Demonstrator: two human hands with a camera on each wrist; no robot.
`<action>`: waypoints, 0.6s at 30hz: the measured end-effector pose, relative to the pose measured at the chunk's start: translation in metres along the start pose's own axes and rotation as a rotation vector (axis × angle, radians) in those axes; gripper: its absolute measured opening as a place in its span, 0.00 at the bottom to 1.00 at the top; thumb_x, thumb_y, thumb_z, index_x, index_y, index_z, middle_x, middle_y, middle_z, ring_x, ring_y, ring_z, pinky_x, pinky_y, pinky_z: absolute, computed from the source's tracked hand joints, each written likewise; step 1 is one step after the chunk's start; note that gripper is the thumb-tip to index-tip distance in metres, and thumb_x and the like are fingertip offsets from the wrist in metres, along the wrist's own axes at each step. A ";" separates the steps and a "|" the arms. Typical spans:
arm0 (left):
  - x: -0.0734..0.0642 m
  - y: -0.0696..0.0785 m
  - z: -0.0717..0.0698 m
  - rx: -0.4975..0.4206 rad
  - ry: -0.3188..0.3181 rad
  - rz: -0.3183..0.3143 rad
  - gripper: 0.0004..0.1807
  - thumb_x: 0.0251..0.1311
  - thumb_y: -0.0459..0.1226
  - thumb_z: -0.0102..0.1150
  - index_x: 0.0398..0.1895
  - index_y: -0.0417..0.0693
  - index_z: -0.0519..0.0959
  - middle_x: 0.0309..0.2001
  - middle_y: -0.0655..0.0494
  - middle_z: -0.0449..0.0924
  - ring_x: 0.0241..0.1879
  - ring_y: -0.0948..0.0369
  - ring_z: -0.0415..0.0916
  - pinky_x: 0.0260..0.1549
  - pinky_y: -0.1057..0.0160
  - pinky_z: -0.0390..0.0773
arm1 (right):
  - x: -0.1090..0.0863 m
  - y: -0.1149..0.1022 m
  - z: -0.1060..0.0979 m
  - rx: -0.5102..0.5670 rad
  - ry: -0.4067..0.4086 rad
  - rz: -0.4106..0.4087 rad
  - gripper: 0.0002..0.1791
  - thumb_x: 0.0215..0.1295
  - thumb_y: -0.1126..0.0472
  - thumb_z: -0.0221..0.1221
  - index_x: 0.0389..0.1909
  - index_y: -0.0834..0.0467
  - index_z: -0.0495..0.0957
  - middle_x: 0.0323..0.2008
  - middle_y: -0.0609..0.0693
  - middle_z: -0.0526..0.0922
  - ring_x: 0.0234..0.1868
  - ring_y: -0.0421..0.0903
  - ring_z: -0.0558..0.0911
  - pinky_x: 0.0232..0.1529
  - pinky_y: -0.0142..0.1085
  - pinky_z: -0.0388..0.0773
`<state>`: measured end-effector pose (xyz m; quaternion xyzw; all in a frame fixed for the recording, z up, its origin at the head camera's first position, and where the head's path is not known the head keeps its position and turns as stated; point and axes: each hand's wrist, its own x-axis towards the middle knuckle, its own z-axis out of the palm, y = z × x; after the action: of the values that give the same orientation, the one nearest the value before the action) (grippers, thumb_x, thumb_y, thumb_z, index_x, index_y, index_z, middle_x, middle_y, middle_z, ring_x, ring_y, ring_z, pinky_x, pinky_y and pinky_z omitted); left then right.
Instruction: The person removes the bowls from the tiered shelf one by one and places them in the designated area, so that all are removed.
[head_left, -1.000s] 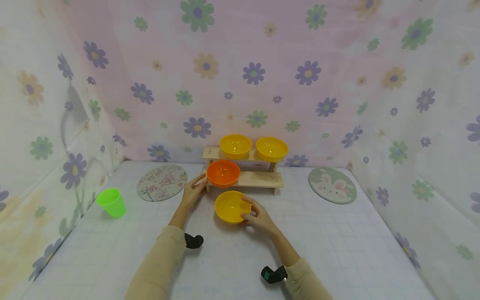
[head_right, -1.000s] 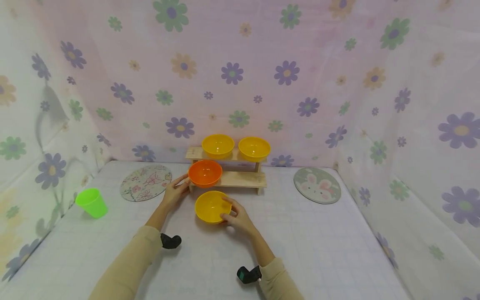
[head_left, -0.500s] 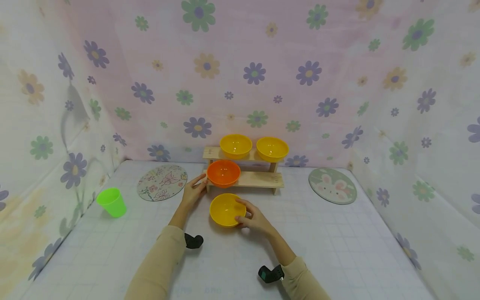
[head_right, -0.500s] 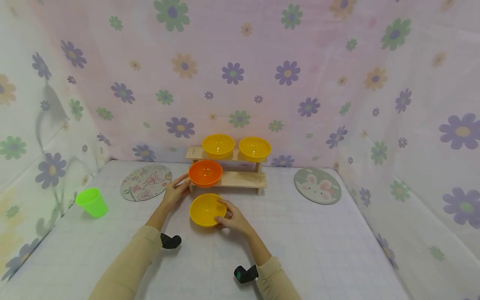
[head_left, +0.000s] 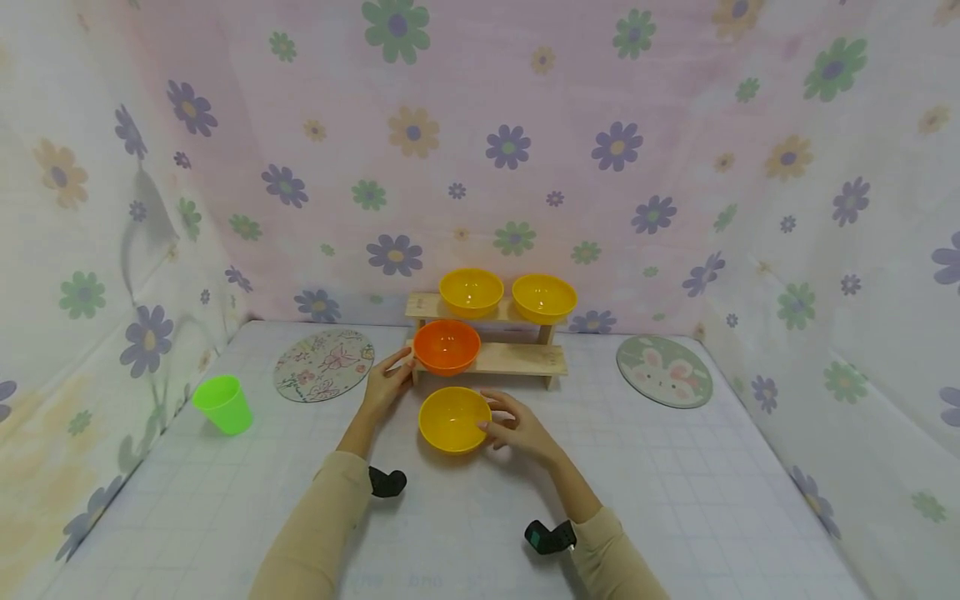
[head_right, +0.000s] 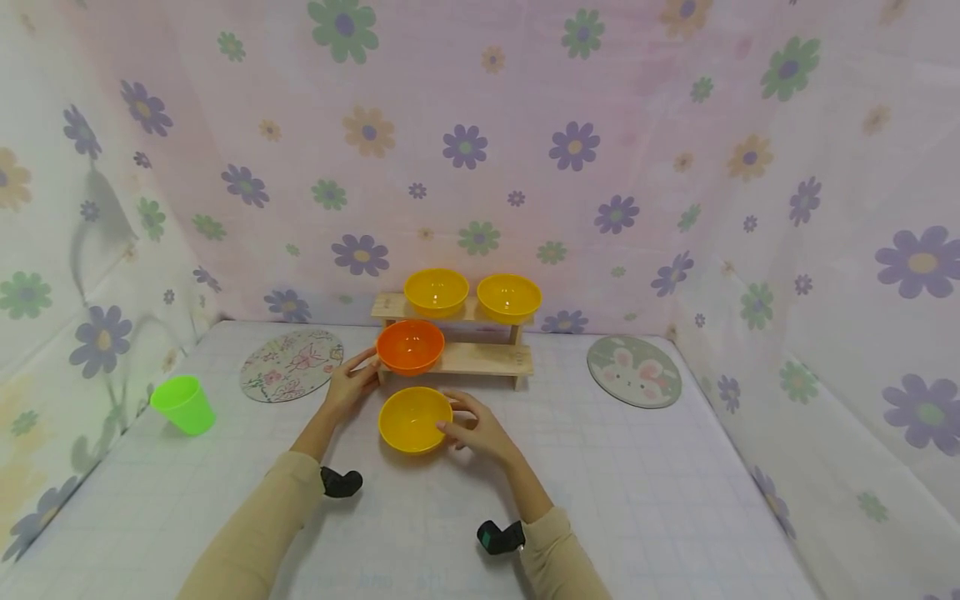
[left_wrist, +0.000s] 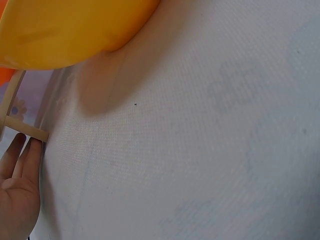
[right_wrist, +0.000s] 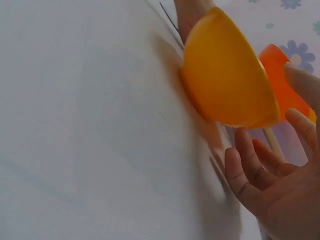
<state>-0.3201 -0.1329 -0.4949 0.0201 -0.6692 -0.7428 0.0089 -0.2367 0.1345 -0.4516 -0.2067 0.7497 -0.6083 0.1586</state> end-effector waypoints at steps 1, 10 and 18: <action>0.000 0.000 0.000 0.009 -0.003 0.004 0.25 0.66 0.34 0.52 0.65 0.36 0.65 0.61 0.33 0.67 0.60 0.44 0.68 0.52 0.54 0.75 | 0.001 -0.001 -0.002 0.000 0.020 -0.002 0.32 0.65 0.67 0.55 0.68 0.65 0.57 0.62 0.74 0.61 0.41 0.62 0.81 0.41 0.60 0.79; 0.000 0.000 0.000 0.022 -0.006 0.020 0.25 0.67 0.33 0.51 0.65 0.35 0.65 0.60 0.31 0.67 0.60 0.43 0.67 0.53 0.53 0.74 | 0.027 0.000 -0.031 -0.005 0.206 -0.048 0.33 0.65 0.63 0.57 0.69 0.60 0.58 0.63 0.70 0.64 0.52 0.64 0.76 0.47 0.61 0.77; 0.001 0.000 0.000 0.006 -0.003 0.022 0.25 0.66 0.33 0.52 0.65 0.35 0.65 0.60 0.31 0.68 0.60 0.43 0.67 0.54 0.52 0.74 | 0.063 0.005 -0.041 0.046 0.202 -0.079 0.32 0.66 0.62 0.56 0.70 0.57 0.57 0.63 0.68 0.64 0.50 0.62 0.78 0.48 0.54 0.79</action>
<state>-0.3208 -0.1333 -0.4953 0.0117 -0.6714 -0.7408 0.0162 -0.3121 0.1383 -0.4470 -0.1698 0.7392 -0.6487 0.0627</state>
